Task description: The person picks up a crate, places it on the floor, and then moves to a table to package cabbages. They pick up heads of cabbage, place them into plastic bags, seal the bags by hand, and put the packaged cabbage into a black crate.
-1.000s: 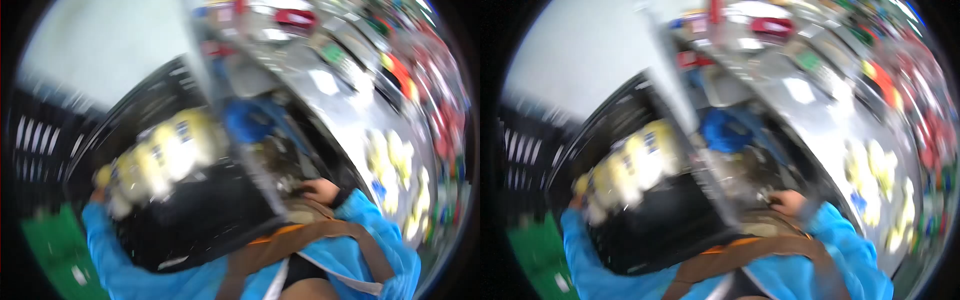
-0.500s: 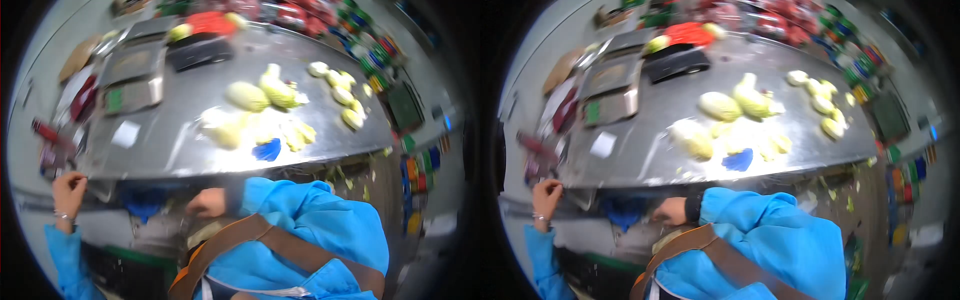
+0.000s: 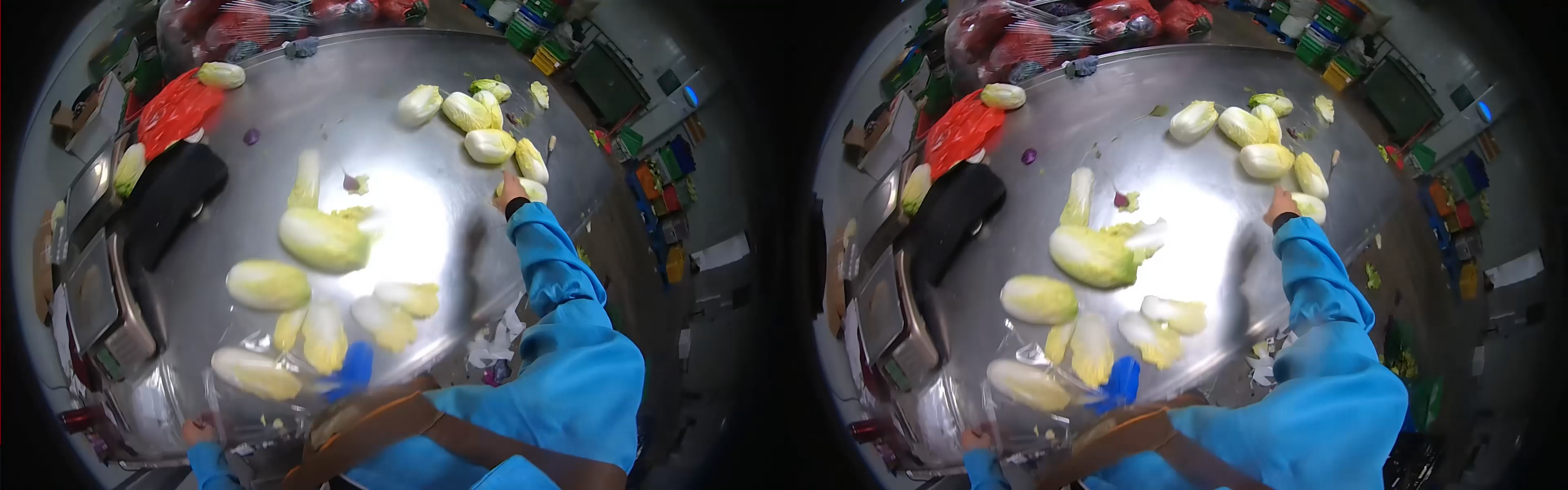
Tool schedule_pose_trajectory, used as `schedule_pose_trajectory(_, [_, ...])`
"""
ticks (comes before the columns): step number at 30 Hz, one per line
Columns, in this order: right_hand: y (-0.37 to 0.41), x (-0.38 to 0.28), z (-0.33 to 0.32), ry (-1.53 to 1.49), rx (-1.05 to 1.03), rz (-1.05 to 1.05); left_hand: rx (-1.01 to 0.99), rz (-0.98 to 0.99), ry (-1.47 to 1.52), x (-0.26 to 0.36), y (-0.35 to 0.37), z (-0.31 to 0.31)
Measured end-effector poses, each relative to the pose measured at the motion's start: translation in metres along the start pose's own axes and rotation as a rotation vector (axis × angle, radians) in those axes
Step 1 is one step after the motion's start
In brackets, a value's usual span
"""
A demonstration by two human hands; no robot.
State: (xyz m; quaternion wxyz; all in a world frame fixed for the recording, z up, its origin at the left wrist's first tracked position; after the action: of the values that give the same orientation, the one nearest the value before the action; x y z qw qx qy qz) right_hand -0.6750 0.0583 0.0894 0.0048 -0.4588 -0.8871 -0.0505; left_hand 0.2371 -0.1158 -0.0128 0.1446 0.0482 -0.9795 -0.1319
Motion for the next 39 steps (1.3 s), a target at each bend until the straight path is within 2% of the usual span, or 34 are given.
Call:
schedule_pose_trajectory(2, [-0.037, 0.001, -0.007, 0.187, 0.035, 0.077, -0.06, -0.038, 0.047, 0.02, 0.009, 0.0])
schedule_pose_trajectory(3, [-0.055, -0.005, -0.011, 0.191, 0.023, 0.067, 0.052, 0.003, 0.004, 0.038, 0.022, -0.002])
schedule_pose_trajectory(4, [-0.073, -0.014, -0.015, 0.326, 0.07, -0.006, 0.162, 0.042, -0.041, 0.048, 0.031, -0.001])
schedule_pose_trajectory(5, [-0.092, -0.022, -0.011, 0.458, 0.118, -0.079, 0.157, 0.028, -0.051, 0.042, 0.03, 0.002])
schedule_pose_trajectory(7, [-0.129, -0.018, 0.01, 0.49, 0.161, -0.148, -0.108, -0.282, 0.156, 0.016, 0.022, 0.009])
schedule_pose_trajectory(8, [-0.14, -0.015, 0.019, 0.545, 0.228, -0.243, -0.115, -0.303, 0.149, -0.001, 0.017, 0.014])
schedule_pose_trajectory(9, [-0.151, -0.013, 0.027, 0.599, 0.298, -0.345, -0.089, -0.291, 0.002, -0.028, 0.014, 0.022])
schedule_pose_trajectory(11, [-0.162, -0.017, 0.025, 0.572, 0.303, -0.437, -0.037, -0.261, -0.286, -0.051, 0.022, 0.033])
schedule_pose_trajectory(12, [-0.164, -0.017, 0.023, 0.524, 0.238, -0.428, -0.181, -0.132, -0.455, -0.046, 0.025, 0.018])
schedule_pose_trajectory(13, [-0.161, -0.016, 0.023, 0.473, 0.169, -0.408, -0.188, -0.137, -0.462, -0.031, 0.022, 0.016])
schedule_pose_trajectory(15, [-0.14, -0.034, 0.014, 0.482, 0.228, -0.47, 0.026, -0.337, -0.395, -0.005, 0.022, 0.003])
schedule_pose_trajectory(16, [-0.11, -0.065, -0.006, 0.528, 0.082, -0.476, 0.128, -0.319, -0.326, -0.017, 0.024, 0.002])
schedule_pose_trajectory(17, [-0.087, -0.09, -0.022, 0.574, -0.063, -0.485, 0.132, -0.33, -0.333, -0.022, 0.025, 0.005])
schedule_pose_trajectory(18, [-0.07, -0.105, -0.032, 0.565, -0.071, -0.497, 0.137, -0.266, -0.222, -0.025, 0.025, 0.004])
schedule_pose_trajectory(19, [-0.051, -0.118, -0.038, 0.426, -0.149, -0.586, 0.139, -0.199, -0.115, -0.03, 0.025, -0.006])
schedule_pose_trajectory(20, [-0.034, -0.124, -0.039, 0.286, -0.226, -0.675, 0.03, -0.233, -0.015, -0.007, 0.029, -0.02])
schedule_pose_trajectory(21, [-0.026, -0.118, -0.034, 0.273, -0.228, -0.694, -0.066, -0.27, 0.093, 0.026, 0.032, -0.031])
schedule_pose_trajectory(23, [-0.025, -0.09, -0.013, 0.08, -0.285, -0.792, -0.106, 0.101, -0.27, 0.05, 0.055, -0.041])
schedule_pose_trajectory(24, [-0.009, -0.084, 0.001, -0.414, -0.645, -0.708, -0.049, 0.098, -0.249, 0.037, 0.061, -0.032])
schedule_pose_trajectory(25, [0.008, -0.083, 0.004, -0.411, -0.651, -0.74, 0.013, 0.094, -0.224, 0.031, 0.064, -0.013])
schedule_pose_trajectory(26, [0.024, -0.083, 0.005, -0.354, -0.434, -0.743, 0.045, 0.183, -0.198, 0.024, 0.065, 0.002])
schedule_pose_trajectory(27, [0.038, -0.088, 0.006, -0.31, -0.219, -0.757, -0.105, 0.049, -0.168, 0.057, 0.068, -0.007])
schedule_pose_trajectory(28, [0.036, -0.083, 0.009, -0.412, -0.268, -0.636, -0.132, 0.234, -0.258, 0.051, 0.065, -0.003])
schedule_pose_trajectory(29, [0.026, -0.076, 0.014, -0.506, -0.333, -0.524, -0.035, 0.258, -0.48, -0.001, 0.057, 0.025])
schedule_pose_trajectory(30, [0.029, -0.075, 0.018, -0.962, -0.627, -0.266, -0.208, 0.045, -0.622, 0.064, 0.056, -0.016])
schedule_pose_trajectory(31, [0.042, -0.082, 0.011, -1.125, -0.664, -0.337, -0.149, 0.028, -0.634, 0.05, 0.038, -0.012])
schedule_pose_trajectory(32, [0.059, -0.09, 0.001, -1.264, -0.71, -0.45, -0.103, -0.049, -0.601, 0.062, 0.032, -0.026])
schedule_pose_trajectory(33, [0.091, -0.105, -0.022, -1.386, -0.834, -0.454, 0.008, 0.061, -0.537, 0.083, 0.037, -0.05])
schedule_pose_trajectory(34, [0.119, -0.113, -0.039, -1.452, -1.071, -0.439, 0.218, 0.18, -0.262, 0.114, 0.054, -0.077])
schedule_pose_trajectory(35, [0.152, -0.127, -0.046, -1.677, -1.183, -0.144, 0.452, 0.314, -0.092, 0.144, 0.068, -0.098])
schedule_pose_trajectory(36, [0.173, -0.144, -0.041, -1.794, -1.213, -0.163, 0.591, 0.469, 0.045, 0.154, 0.07, -0.102])
schedule_pose_trajectory(37, [0.193, -0.156, -0.032, -1.911, -1.231, -0.174, 0.305, 0.25, -0.128, 0.159, 0.07, -0.079])
schedule_pose_trajectory(38, [0.209, -0.172, -0.02, -1.901, -1.366, -0.195, 0.011, 0.029, -0.28, 0.149, 0.07, -0.041])
schedule_pose_trajectory(39, [0.228, -0.197, -0.005, -1.859, -1.553, -0.193, 0.027, 0.021, -0.245, 0.125, 0.069, 0.018])
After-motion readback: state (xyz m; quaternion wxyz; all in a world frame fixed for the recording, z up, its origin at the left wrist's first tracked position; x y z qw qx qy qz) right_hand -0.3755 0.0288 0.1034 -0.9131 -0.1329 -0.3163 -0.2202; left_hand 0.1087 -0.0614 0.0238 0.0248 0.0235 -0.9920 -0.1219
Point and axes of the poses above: each hand's wrist, its own y-axis away from the middle knuckle, its own z-axis out of the palm, x = y × z, the point moved 1 cm from there along -y, towards the middle knuckle, and after that the axes turned 7 degrees about y, right-handed, at the moved point
